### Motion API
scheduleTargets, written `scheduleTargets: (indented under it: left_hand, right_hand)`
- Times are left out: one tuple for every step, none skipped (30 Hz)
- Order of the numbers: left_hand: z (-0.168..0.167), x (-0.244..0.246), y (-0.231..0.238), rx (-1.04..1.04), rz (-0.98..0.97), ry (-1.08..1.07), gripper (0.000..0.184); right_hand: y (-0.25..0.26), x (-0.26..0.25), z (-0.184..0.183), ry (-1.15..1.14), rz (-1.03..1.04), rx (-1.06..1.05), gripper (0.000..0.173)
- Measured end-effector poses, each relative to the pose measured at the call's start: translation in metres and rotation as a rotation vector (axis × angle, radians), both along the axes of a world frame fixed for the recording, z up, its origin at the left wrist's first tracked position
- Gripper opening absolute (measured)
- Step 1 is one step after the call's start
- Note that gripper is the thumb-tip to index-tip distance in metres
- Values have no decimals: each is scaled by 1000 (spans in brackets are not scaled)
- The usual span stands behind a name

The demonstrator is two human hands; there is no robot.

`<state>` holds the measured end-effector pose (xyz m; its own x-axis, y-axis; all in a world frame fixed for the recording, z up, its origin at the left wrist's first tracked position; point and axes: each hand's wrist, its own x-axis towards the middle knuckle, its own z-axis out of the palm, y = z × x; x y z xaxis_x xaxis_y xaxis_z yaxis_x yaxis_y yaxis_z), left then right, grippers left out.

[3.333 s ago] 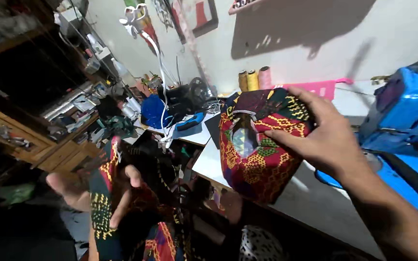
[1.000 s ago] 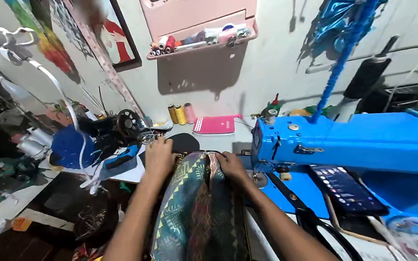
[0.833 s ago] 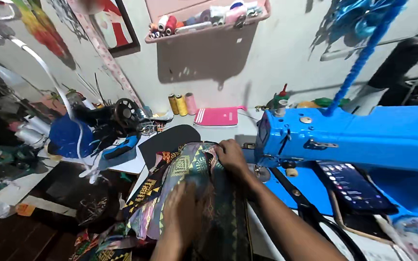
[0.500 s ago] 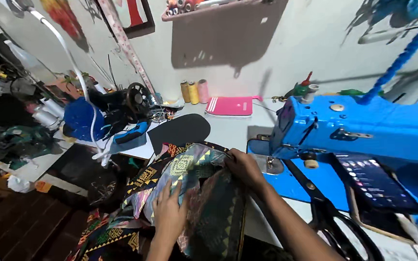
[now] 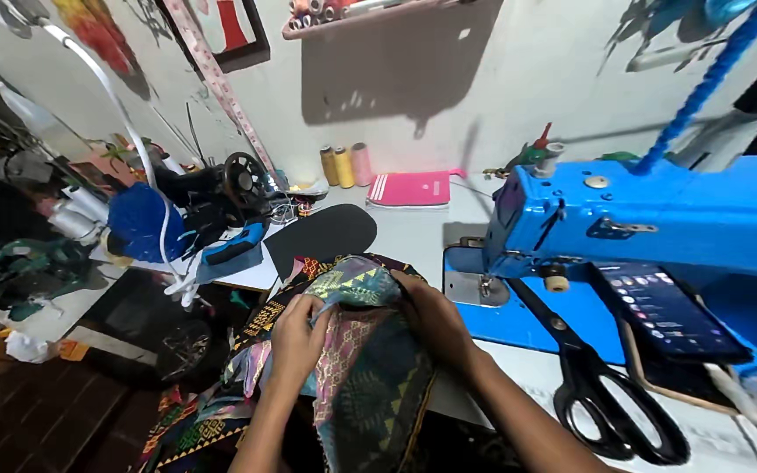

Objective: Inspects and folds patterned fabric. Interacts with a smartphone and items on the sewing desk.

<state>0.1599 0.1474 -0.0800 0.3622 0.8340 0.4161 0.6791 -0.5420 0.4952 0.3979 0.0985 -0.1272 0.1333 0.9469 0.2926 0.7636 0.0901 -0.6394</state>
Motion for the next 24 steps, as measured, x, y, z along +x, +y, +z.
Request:
scheduleTargets:
  left_hand:
    - [-1,-5,6,-37,-34,109,24]
    - [-2,-10,13,-119,-81,205,31]
    - [-7,-15,19,-193,-123,253,36]
    - [-15,-18,22,-227,-144,238,37]
    - [-25,-20,19,-232,-137,181,36]
    - [-33,-19,11,-226,-103,113,34]
    - [-38,-14,-1,-218,-44,52,32]
    - [-40,-6,-17,-224,30,3,32]
    - [-42,3,-33,-215,102,-35,31]
    - [-44,13,-47,-190,162,-63,30]
    - [-46,21,-58,-150,198,-89,28]
    - [-48,27,-66,-98,199,-110,25]
    - [-51,29,-70,-16,163,-121,21]
    - [-53,30,-70,52,100,-102,20]
    - [-51,29,-68,100,11,-57,22]
    - [-46,29,-63,148,-83,17,24]
    - [-39,28,-57,186,-184,112,25]
    - [-30,27,-48,186,-285,207,24]
    - [-17,26,-41,118,-375,301,23]
    - [-2,27,-34,21,-446,406,23]
    - [12,28,-27,-68,-497,512,26]
    - [23,30,-22,-159,-533,619,33]
    - [31,32,-17,-236,-550,718,42]
    - [35,35,-12,-292,-554,801,51]
  right_hand:
    - [0,0,-2,-21,-2,1,49]
    - [0,-1,-4,-57,-11,18,49]
    - [-1,-3,-4,-110,-33,62,47]
    - [-3,-7,-4,-167,-69,171,41]
    - [-9,-12,1,-210,-97,278,34]
    - [-16,-19,9,-229,-91,367,26]
    - [-25,-27,20,-231,-35,392,20]
    - [-32,-35,29,-230,55,380,16]
    - [-38,-40,33,-221,160,319,13]
    - [-41,-42,35,-223,242,187,13]
    - [-42,-42,37,-251,293,7,19]
    - [-41,-38,40,-271,333,-192,27]
    - [-38,-34,41,-285,364,-333,33]
    - [-36,-31,42,-294,377,-389,36]
    - [-35,-28,44,-300,389,-404,37]
    - [-35,-26,46,-307,397,-391,37]
    - [-35,-25,46,-307,398,-363,36]
    - [-35,-25,44,-302,390,-333,35]
    - [-35,-25,41,-295,378,-301,35]
    - [-36,-25,38,-282,368,-267,34]
    - [-37,-24,35,-264,359,-241,34]
    - [-38,-21,32,-241,358,-224,34]
    - [-40,-19,30,-212,366,-207,33]
    - [-41,-16,29,-186,383,-175,31]
